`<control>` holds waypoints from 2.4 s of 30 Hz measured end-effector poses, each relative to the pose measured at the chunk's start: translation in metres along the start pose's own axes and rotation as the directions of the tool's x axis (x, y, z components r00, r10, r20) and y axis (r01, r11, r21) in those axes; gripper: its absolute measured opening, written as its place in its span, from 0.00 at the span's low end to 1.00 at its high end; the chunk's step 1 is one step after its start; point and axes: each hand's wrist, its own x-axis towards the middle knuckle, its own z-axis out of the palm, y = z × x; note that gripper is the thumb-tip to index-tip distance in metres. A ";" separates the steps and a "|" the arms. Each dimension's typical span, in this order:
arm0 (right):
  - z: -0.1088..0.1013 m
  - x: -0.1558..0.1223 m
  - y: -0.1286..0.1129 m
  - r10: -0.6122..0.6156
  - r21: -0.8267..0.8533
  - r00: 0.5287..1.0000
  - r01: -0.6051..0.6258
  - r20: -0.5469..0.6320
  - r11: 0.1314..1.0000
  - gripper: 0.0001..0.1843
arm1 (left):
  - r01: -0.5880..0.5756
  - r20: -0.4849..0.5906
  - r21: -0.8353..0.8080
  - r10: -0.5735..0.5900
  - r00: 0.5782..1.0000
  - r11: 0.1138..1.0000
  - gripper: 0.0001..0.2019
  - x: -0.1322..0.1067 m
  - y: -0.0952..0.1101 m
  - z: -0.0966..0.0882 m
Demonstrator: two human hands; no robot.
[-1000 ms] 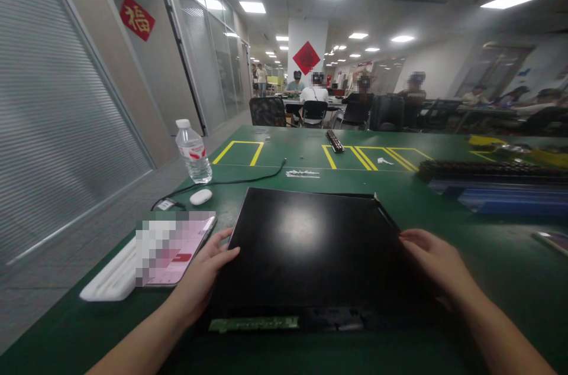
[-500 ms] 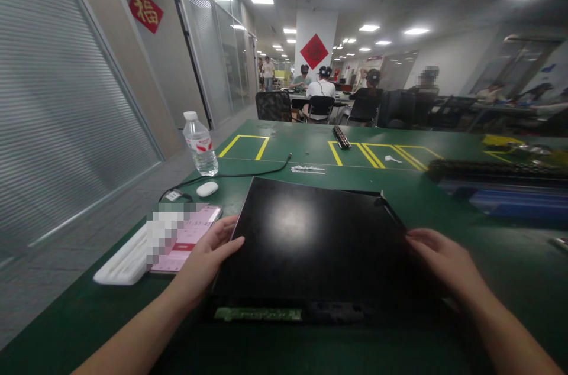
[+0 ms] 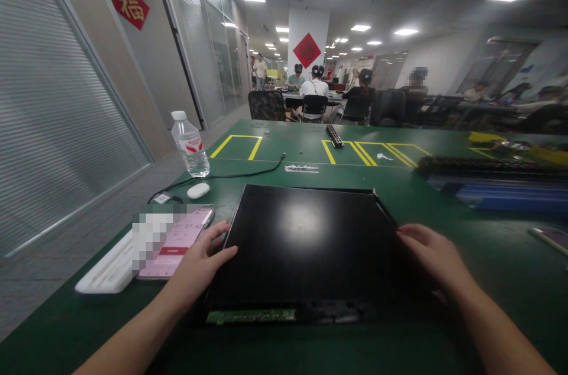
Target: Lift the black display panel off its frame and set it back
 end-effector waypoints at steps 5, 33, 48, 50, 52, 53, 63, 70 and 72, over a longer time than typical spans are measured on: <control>-0.001 0.000 0.000 0.009 0.017 1.000 -0.009 0.016 1.000 0.20 | -0.063 -0.003 0.039 0.063 0.998 0.997 0.27 0.001 -0.001 0.002; -0.001 0.000 -0.003 0.034 0.005 0.999 -0.034 0.023 0.999 0.20 | -0.316 0.141 0.574 0.290 0.947 0.755 0.26 0.024 -0.031 -0.012; -0.006 -0.003 -0.013 0.082 -0.048 0.995 -0.079 0.060 0.996 0.22 | -0.358 0.191 0.624 0.308 0.932 0.695 0.26 0.019 -0.026 -0.010; -0.006 -0.003 -0.013 0.100 -0.040 0.993 -0.098 0.063 0.994 0.22 | -0.384 0.213 0.645 0.327 0.921 0.660 0.28 0.013 -0.020 -0.008; -0.006 -0.003 -0.012 0.094 -0.030 0.994 -0.093 0.062 0.995 0.21 | -0.430 0.250 0.659 0.360 0.899 0.617 0.28 0.006 -0.014 -0.008; -0.005 -0.003 -0.011 0.085 -0.026 0.994 -0.084 0.062 0.996 0.21 | -0.457 0.278 0.660 0.372 0.886 0.596 0.27 0.003 -0.011 -0.008; -0.001 -0.001 -0.004 0.048 -0.001 0.999 -0.048 0.024 0.999 0.20 | -0.615 0.643 0.510 0.209 0.737 0.602 0.30 -0.005 0.013 -0.030; -0.003 0.003 0.002 0.074 -0.038 0.997 -0.073 0.029 0.997 0.20 | -0.610 0.699 0.572 0.063 0.712 0.547 0.35 -0.006 0.019 -0.034; -0.003 0.003 0.003 0.066 -0.037 0.997 -0.065 0.026 0.997 0.20 | -0.614 0.702 0.569 0.067 0.709 0.547 0.35 -0.006 0.019 -0.034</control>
